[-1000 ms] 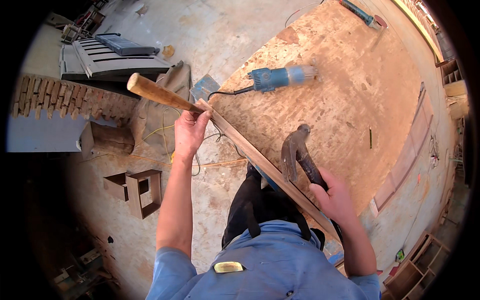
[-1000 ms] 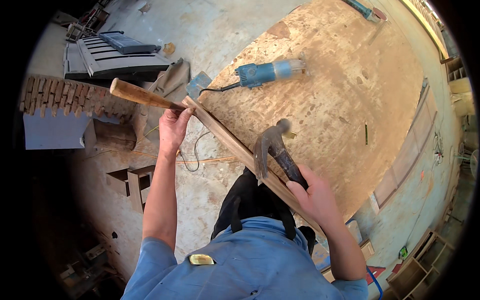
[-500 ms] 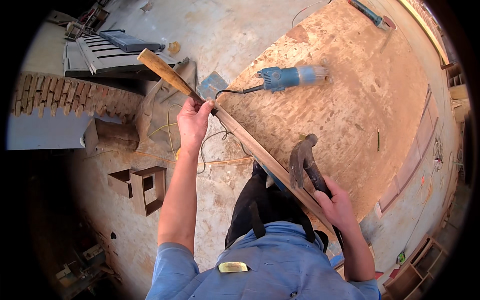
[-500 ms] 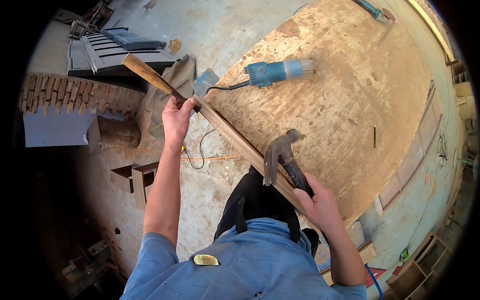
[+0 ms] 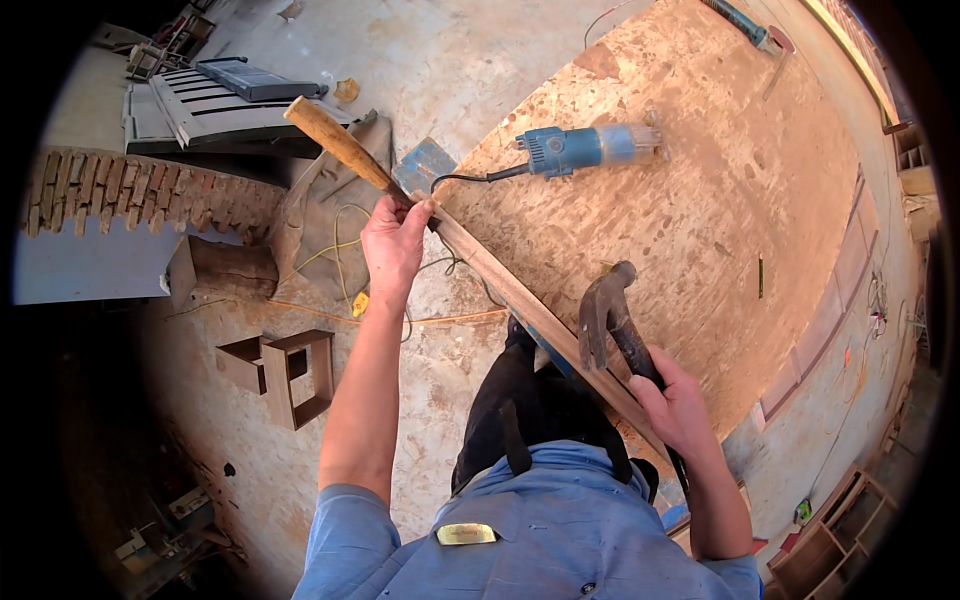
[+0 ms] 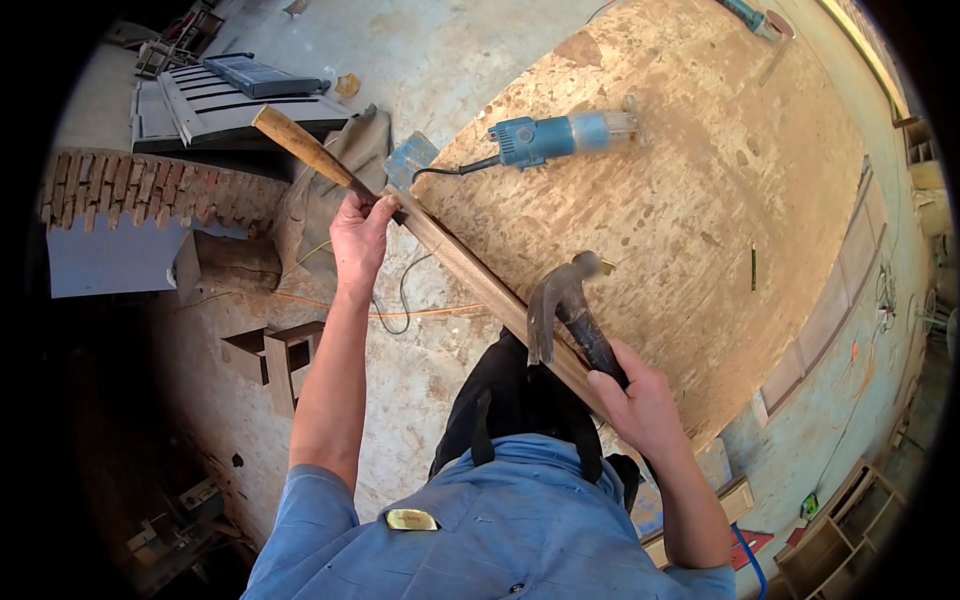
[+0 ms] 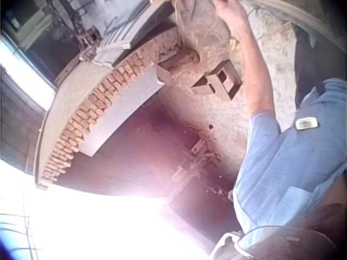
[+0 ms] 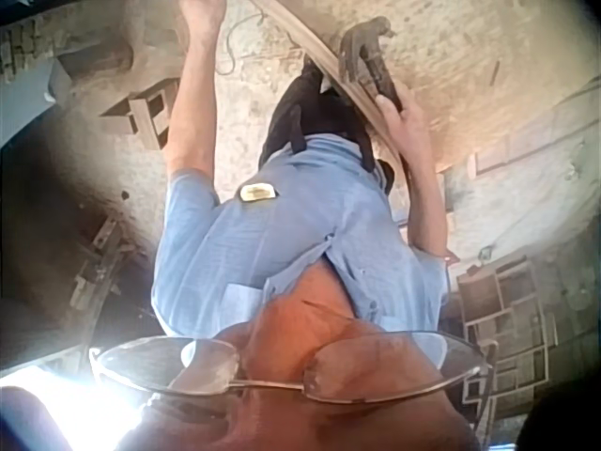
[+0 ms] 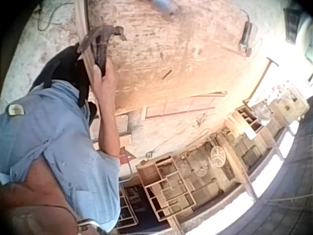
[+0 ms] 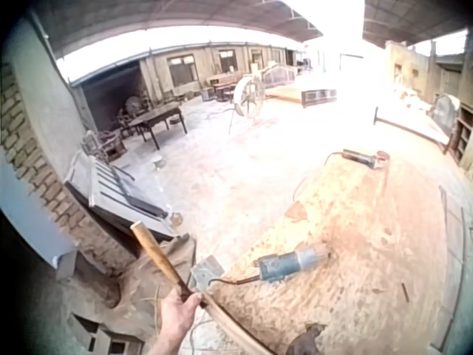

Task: The person assembles a wooden frame by hammering nails into a wooden plank and using a chisel to carve a groove. The person then picks up a wooden panel and places it on the workbench.

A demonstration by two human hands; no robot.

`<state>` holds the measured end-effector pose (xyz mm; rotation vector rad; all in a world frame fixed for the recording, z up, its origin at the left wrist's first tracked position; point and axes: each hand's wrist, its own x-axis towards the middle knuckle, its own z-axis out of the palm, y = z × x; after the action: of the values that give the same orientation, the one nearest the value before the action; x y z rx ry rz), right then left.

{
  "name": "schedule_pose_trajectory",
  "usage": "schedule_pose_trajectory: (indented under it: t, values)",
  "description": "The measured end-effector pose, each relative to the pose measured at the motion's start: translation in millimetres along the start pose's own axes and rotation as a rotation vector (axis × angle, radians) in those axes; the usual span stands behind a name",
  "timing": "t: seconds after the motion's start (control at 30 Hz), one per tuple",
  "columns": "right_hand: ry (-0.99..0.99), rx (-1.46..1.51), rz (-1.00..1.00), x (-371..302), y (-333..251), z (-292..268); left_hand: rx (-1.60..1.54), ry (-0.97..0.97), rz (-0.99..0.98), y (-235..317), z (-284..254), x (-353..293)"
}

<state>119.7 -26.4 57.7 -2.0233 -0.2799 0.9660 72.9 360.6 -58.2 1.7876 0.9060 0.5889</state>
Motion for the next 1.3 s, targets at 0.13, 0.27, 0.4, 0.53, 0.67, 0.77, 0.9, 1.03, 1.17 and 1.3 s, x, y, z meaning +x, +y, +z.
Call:
schedule_pose_trajectory:
  t: [0.13, 0.27, 0.4, 0.53, 0.67, 0.77, 0.9, 1.03, 1.17, 1.3]
  values:
    - [-0.003, 0.045, 0.025, 0, 4, 1, 0.034, 0.009, 0.024, -6, -1, 2]
    - [-0.003, 0.066, 0.035, 1, 9, 1, 0.011, 0.000, 0.020, -9, -1, 4]
    - [0.016, 0.013, -0.016, 2, 3, 0, -0.012, -0.007, 0.018, -6, 0, 4]
    - [0.001, 0.024, 0.028, 3, 5, -1, -0.025, -0.010, 0.019, -8, 0, 4]
    - [0.004, 0.025, 0.008, 4, 4, -1, -0.006, -0.008, 0.025, -8, 0, 4]
    - [0.003, 0.045, 0.005, 5, 4, 0, -0.003, -0.006, 0.033, -14, -1, 6]
    - [-0.002, 0.042, 0.009, 6, 4, -1, 0.008, -0.021, 0.019, -10, -2, 5]
    - [-0.006, 0.042, 0.035, 8, 9, -1, 0.067, -0.027, 0.016, 5, -2, 0]
    - [0.007, 0.021, -0.029, 15, 7, -3, 0.171, -0.015, 0.023, 16, -1, -5]
    - [-0.032, 0.008, -0.047, 29, -32, -11, 0.223, 0.007, 0.076, 8, 1, -9]
